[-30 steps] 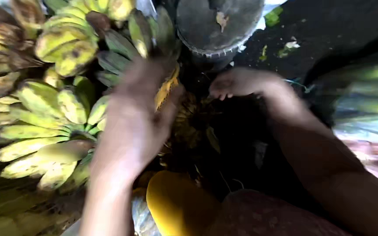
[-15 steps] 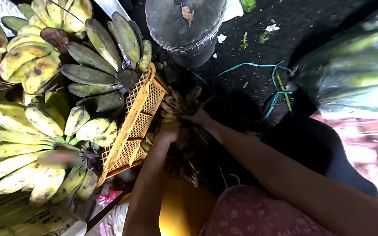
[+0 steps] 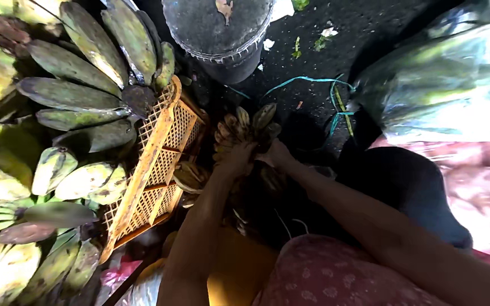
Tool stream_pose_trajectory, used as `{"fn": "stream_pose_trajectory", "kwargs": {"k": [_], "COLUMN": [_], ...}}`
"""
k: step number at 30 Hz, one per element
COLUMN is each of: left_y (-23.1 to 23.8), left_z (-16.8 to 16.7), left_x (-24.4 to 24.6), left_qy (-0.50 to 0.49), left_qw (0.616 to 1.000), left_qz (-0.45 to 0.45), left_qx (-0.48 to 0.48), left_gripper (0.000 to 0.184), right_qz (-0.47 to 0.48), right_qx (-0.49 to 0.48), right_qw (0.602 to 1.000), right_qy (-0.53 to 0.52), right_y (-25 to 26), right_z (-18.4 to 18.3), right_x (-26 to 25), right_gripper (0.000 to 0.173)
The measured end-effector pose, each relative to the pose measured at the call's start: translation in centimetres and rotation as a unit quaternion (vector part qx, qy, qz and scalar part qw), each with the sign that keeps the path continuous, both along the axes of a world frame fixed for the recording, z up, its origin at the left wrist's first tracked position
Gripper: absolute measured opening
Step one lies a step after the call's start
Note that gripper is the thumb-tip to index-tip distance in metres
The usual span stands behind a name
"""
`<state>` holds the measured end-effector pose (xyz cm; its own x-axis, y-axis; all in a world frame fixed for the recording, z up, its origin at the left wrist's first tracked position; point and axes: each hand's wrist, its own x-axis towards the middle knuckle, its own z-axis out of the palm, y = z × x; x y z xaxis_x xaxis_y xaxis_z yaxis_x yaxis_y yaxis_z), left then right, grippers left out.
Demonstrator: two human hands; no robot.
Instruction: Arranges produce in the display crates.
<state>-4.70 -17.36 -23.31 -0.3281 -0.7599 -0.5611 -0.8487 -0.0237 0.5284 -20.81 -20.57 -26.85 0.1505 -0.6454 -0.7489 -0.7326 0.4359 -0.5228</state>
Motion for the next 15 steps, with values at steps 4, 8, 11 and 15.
{"fn": "stream_pose_trajectory", "kwargs": {"k": [4, 8, 11, 15], "left_y": [-0.9, -3.1, -2.8, -2.3], "left_z": [-2.7, -2.9, -3.3, -3.2], "left_x": [-1.4, -0.6, -0.6, -0.2], "left_qy": [-0.038, -0.106, -0.115, -0.118], "left_qw": [0.996, 0.990, 0.990, 0.986], "left_qz": [0.083, 0.087, 0.058, 0.070], "left_qx": [-0.018, -0.031, -0.061, -0.090], "left_gripper": [0.073, 0.077, 0.072, 0.058], "right_qz": [0.044, 0.005, -0.035, -0.033], "right_qx": [-0.025, 0.037, -0.005, -0.171], "right_qw": [0.989, 0.982, 0.989, 0.976], "right_qy": [-0.140, -0.186, -0.144, -0.128], "right_y": [-1.5, -3.0, -4.8, -5.4], "right_z": [-3.4, -0.7, -0.7, 0.7], "right_x": [-3.4, -2.6, -2.2, -2.0], "right_gripper": [0.069, 0.052, 0.051, 0.037]}}
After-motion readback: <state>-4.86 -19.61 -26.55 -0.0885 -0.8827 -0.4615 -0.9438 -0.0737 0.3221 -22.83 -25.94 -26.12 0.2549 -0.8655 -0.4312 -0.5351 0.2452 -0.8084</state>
